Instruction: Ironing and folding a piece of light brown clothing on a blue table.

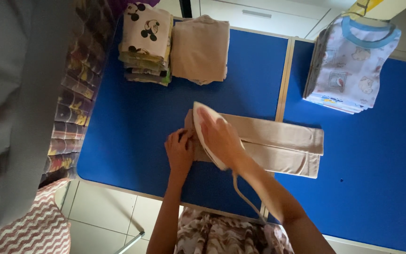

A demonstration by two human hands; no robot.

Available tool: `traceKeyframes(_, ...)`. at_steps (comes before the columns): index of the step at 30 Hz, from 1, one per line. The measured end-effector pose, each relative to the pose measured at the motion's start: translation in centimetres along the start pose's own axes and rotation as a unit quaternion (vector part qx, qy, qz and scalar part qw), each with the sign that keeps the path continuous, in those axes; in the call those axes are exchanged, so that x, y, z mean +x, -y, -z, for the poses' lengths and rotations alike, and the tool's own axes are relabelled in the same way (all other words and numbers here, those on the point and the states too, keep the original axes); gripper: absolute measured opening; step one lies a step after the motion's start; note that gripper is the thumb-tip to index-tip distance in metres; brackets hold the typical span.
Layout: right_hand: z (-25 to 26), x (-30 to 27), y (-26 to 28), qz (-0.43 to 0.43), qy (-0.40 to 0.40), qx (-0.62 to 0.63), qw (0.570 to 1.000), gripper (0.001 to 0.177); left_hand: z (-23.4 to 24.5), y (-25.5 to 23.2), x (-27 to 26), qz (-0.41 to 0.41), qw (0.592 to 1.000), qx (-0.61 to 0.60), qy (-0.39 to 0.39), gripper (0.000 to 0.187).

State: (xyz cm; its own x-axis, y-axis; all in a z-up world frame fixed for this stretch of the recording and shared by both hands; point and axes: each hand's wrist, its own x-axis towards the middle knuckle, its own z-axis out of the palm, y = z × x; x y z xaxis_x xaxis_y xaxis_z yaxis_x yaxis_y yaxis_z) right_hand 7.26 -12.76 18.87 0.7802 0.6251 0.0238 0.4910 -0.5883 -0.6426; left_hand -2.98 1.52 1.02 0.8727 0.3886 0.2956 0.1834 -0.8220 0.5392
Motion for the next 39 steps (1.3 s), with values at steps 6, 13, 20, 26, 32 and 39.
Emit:
traceKeyframes(6, -1.8, 4.6, -1.5, -0.006, -0.049, 0.001, 0.999, 0.033, -0.5, 0.6, -0.3, -0.017, 1.000, 0.021, -0.008, 0.025)
traceKeyframes(13, -1.1, 2.9, -1.1, -0.012, -0.020, -0.017, 1.000, 0.040, 0.4, -0.6, 0.2, -0.019, 1.000, 0.013, -0.011, 0.028)
traceKeyframes(20, -0.2, 0.2, -1.6, 0.017, -0.010, -0.032, 0.999, 0.041, 3.0, -1.5, 0.1, 0.000, 0.999, 0.018, 0.039, 0.036)
traceKeyframes(26, 0.1, 0.0, -1.6, 0.022, -0.004, -0.003, 1.000, 0.043, 7.8, -3.4, -2.0, 0.120, 0.992, -0.006, 0.037, 0.029)
traceKeyframes(32, -0.3, -0.3, -2.1, 0.032, -0.012, -0.013, 0.999, 0.045, 10.3, -5.6, -1.9, 0.311, 0.927, 0.067, 0.198, 0.041)
traceKeyframes(39, -0.7, -0.5, -2.5, 0.020, -0.001, -0.023, 1.000, 0.048, 7.0, -5.3, -2.2, 0.309, 0.919, -0.239, 0.048, 0.068)
